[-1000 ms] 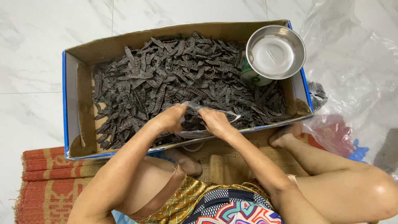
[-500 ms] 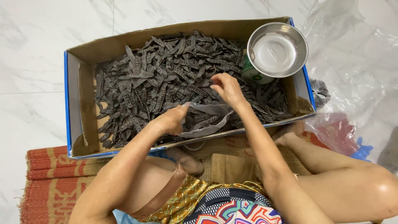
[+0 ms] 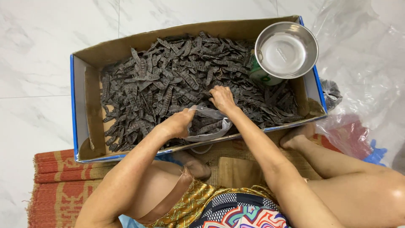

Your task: The person fills a plastic bag with dried locust pods from a cardboard box, weighs the bag on a scale, and then ties it closed.

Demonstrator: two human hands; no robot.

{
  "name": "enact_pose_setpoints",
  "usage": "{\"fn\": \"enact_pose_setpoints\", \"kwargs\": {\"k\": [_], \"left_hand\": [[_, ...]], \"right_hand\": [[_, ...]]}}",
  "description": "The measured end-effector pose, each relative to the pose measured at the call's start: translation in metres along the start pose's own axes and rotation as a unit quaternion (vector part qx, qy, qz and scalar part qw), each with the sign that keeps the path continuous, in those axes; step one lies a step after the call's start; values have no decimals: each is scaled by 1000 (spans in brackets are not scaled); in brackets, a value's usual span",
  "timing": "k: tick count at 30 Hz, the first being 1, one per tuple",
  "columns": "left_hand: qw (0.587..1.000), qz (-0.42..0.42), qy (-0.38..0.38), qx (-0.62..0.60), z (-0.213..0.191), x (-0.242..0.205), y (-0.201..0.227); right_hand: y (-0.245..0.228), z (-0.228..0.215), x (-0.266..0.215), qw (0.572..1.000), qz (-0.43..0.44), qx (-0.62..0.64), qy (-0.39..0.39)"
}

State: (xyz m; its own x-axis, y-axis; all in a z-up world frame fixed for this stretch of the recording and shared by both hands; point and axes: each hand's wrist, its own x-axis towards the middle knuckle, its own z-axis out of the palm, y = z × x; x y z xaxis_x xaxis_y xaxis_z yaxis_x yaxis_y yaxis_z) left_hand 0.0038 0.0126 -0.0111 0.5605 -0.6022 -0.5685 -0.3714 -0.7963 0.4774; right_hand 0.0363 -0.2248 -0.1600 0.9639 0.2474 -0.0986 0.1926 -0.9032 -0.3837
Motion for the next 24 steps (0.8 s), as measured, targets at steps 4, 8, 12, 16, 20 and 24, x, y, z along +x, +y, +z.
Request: {"fn": "enact_pose_setpoints", "kwargs": {"k": [4, 8, 12, 16, 20, 24], "left_hand": [[1000, -13, -6, 6, -2, -2, 4], [1000, -16, -11, 10, -2, -3, 5], [1000, -10, -7, 4, -5, -3, 8], [1000, -17, -17, 7, -8, -3, 12], [999, -19, -17, 26, -7, -1, 13], [999, -18, -15, 23, -4, -1, 11]], "right_hand": [[18, -6, -21, 999, 18, 49, 14], [47, -15, -30, 944, 149, 287, 62], [86, -20, -32, 883, 224, 400, 99], [98, -8, -15, 958, 150, 222, 101], [73, 6, -2, 991, 126, 36, 24], [52, 8, -1, 988, 141, 56, 10]]}}
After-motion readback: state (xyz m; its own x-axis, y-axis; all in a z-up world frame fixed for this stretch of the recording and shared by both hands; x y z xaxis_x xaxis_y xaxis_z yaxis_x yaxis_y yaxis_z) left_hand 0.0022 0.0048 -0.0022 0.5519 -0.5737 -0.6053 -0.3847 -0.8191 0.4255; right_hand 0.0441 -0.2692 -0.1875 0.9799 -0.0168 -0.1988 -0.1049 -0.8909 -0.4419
